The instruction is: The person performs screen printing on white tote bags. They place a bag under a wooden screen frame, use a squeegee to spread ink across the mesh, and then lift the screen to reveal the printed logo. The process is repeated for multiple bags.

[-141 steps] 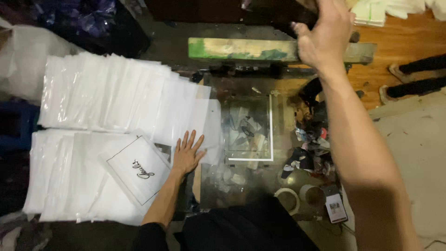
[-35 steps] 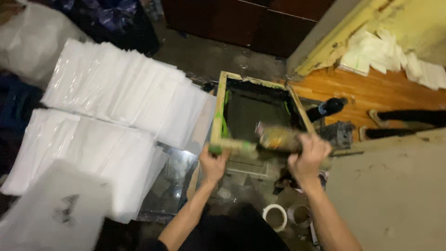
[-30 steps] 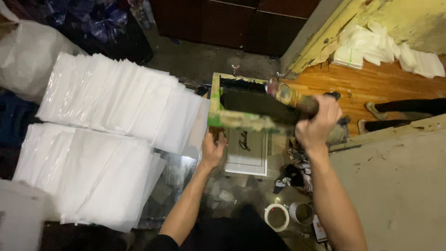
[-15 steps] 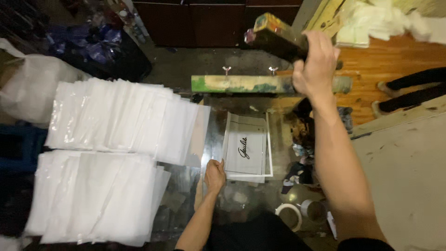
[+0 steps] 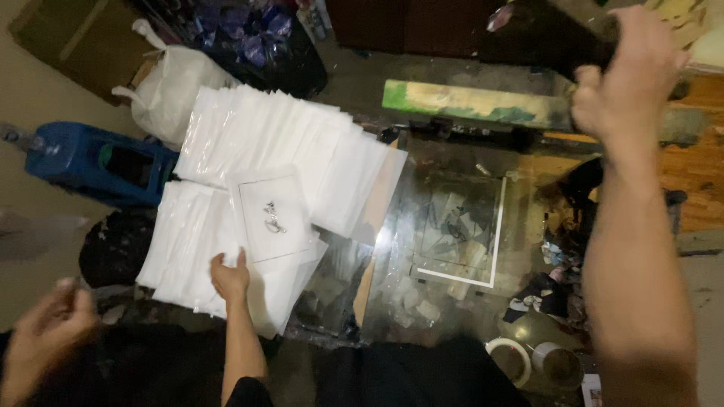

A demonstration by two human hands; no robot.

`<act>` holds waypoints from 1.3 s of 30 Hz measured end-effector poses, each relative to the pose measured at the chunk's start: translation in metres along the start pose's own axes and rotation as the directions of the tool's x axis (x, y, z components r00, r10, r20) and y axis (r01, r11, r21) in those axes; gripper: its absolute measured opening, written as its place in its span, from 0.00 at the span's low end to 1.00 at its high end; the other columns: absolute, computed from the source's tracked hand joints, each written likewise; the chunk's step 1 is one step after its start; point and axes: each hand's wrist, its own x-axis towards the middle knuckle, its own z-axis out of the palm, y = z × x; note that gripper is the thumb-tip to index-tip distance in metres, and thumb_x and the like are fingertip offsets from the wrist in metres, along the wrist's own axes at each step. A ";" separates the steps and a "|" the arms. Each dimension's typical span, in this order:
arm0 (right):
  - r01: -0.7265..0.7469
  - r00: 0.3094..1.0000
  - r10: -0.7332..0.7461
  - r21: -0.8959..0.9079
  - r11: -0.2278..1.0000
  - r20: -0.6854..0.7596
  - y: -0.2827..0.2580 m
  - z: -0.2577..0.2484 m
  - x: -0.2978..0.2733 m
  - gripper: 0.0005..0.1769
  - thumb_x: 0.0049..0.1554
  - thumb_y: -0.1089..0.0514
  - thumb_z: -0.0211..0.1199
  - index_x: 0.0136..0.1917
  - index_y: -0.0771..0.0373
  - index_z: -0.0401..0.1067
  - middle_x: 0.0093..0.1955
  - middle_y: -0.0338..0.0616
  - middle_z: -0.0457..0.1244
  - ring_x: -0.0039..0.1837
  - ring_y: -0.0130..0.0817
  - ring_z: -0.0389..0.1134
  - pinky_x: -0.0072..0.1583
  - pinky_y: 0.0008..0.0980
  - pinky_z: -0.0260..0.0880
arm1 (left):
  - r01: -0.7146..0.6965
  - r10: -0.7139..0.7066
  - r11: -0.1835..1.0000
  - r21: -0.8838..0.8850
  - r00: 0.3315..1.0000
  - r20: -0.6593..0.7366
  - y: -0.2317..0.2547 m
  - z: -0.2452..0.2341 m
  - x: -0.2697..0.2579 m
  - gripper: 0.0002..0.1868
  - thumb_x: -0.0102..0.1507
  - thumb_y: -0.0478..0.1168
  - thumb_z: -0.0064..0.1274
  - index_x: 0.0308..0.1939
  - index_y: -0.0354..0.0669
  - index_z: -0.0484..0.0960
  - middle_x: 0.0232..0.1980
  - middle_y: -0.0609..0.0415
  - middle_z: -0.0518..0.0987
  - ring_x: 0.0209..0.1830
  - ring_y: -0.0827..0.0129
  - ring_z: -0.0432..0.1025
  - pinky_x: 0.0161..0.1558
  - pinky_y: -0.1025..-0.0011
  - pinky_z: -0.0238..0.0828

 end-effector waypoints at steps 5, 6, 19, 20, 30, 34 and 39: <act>-0.050 0.999 0.048 0.123 0.991 0.021 -0.003 0.002 -0.005 0.34 0.52 0.63 0.73 0.72 0.68 0.73 0.62 0.56 0.66 0.64 0.60 0.67 0.57 0.53 0.58 | -0.151 0.160 0.985 -0.080 0.979 0.123 0.086 0.074 -0.017 0.31 0.67 0.41 0.59 0.74 0.60 0.68 0.60 0.51 0.80 0.52 0.55 0.79 0.54 0.55 0.72; -0.060 0.998 0.057 0.100 0.993 0.034 -0.004 0.001 -0.005 0.33 0.52 0.62 0.73 0.70 0.67 0.72 0.59 0.55 0.66 0.62 0.59 0.67 0.56 0.51 0.57 | -0.512 0.518 0.855 -0.085 0.832 0.198 0.098 0.108 -0.024 0.28 0.70 0.44 0.56 0.74 0.48 0.70 0.69 0.43 0.76 0.65 0.47 0.72 0.63 0.50 0.69; -0.210 0.977 0.205 0.123 0.970 0.056 -0.038 -0.021 -0.005 0.36 0.40 0.63 0.62 0.65 0.61 0.69 0.53 0.52 0.63 0.55 0.56 0.64 0.53 0.50 0.57 | -0.539 0.573 0.813 -0.218 0.679 0.459 0.217 0.247 -0.198 0.32 0.78 0.51 0.23 0.81 0.42 0.69 0.86 0.51 0.65 0.89 0.50 0.50 0.80 0.39 0.39; -0.212 0.977 0.207 0.107 0.971 0.057 -0.035 -0.021 -0.004 0.36 0.40 0.63 0.62 0.65 0.61 0.69 0.53 0.52 0.63 0.55 0.56 0.64 0.53 0.50 0.57 | -0.539 0.578 0.810 -0.231 0.669 0.467 0.215 0.262 -0.218 0.32 0.78 0.51 0.23 0.81 0.42 0.69 0.86 0.51 0.65 0.89 0.50 0.50 0.80 0.39 0.39; -0.260 0.961 0.241 0.144 0.955 0.136 -0.039 -0.026 0.000 0.32 0.47 0.65 0.68 0.66 0.62 0.69 0.58 0.51 0.67 0.60 0.56 0.65 0.55 0.51 0.58 | -0.785 0.476 0.599 -0.157 0.191 0.858 0.263 0.218 -0.356 0.46 0.71 0.73 0.32 0.90 0.65 0.43 0.92 0.50 0.26 0.91 0.43 0.19 0.84 0.38 0.20; -0.239 0.968 0.224 0.144 0.960 0.113 -0.038 -0.028 -0.001 0.34 0.46 0.62 0.68 0.67 0.62 0.69 0.61 0.53 0.67 0.62 0.59 0.66 0.55 0.54 0.58 | -0.774 0.534 0.606 -0.186 0.222 0.815 0.260 0.232 -0.359 0.48 0.69 0.73 0.40 0.89 0.63 0.48 0.92 0.47 0.29 0.90 0.40 0.23 0.83 0.35 0.24; -0.245 0.967 0.232 0.132 0.961 0.104 -0.037 -0.025 -0.001 0.32 0.46 0.63 0.69 0.65 0.62 0.68 0.60 0.53 0.67 0.62 0.58 0.65 0.54 0.52 0.58 | -0.778 0.558 0.596 -0.199 0.223 0.799 0.258 0.233 -0.367 0.49 0.69 0.74 0.38 0.89 0.60 0.49 0.92 0.44 0.30 0.90 0.38 0.25 0.83 0.35 0.27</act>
